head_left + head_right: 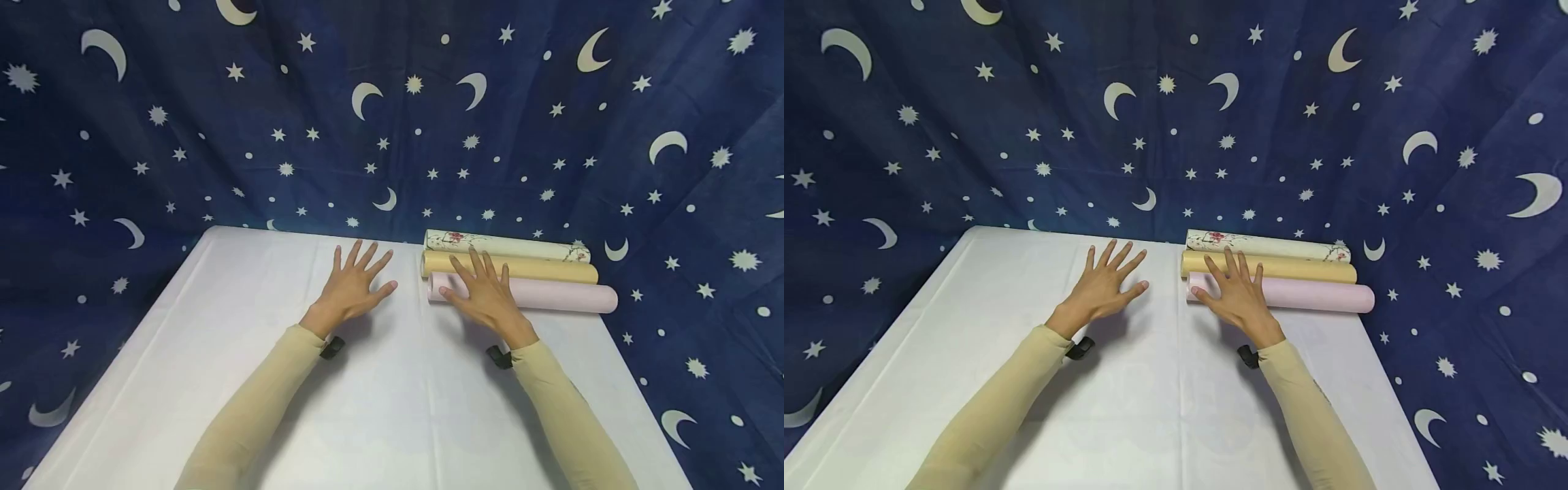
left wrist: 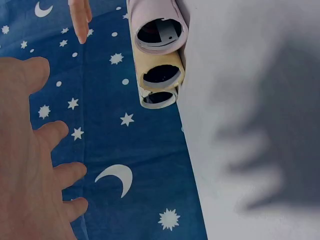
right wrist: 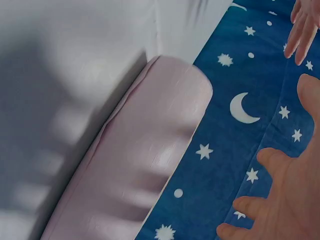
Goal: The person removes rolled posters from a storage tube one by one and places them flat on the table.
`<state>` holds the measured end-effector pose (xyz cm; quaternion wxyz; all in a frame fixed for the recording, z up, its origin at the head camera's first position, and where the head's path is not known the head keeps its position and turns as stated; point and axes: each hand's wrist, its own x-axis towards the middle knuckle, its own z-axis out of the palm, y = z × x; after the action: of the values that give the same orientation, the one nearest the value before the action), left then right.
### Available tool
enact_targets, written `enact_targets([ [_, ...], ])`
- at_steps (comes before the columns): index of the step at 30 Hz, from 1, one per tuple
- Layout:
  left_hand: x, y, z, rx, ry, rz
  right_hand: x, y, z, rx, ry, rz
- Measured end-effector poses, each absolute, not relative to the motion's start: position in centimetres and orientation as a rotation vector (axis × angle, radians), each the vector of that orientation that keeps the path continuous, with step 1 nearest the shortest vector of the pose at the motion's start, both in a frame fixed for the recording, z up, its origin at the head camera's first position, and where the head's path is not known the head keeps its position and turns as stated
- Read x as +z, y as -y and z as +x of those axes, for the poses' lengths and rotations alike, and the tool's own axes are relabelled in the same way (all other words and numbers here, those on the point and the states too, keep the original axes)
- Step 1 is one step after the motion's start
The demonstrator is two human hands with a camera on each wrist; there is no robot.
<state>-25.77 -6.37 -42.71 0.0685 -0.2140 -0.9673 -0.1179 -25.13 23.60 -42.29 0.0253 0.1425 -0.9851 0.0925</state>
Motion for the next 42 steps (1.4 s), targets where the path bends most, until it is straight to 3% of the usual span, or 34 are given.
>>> enact_targets([
  [42, -45.0, -2.9, -25.1, -0.325, 2.870, -0.845, -44.8, -31.5, -23.6, 0.299, 2.843, 0.419],
])
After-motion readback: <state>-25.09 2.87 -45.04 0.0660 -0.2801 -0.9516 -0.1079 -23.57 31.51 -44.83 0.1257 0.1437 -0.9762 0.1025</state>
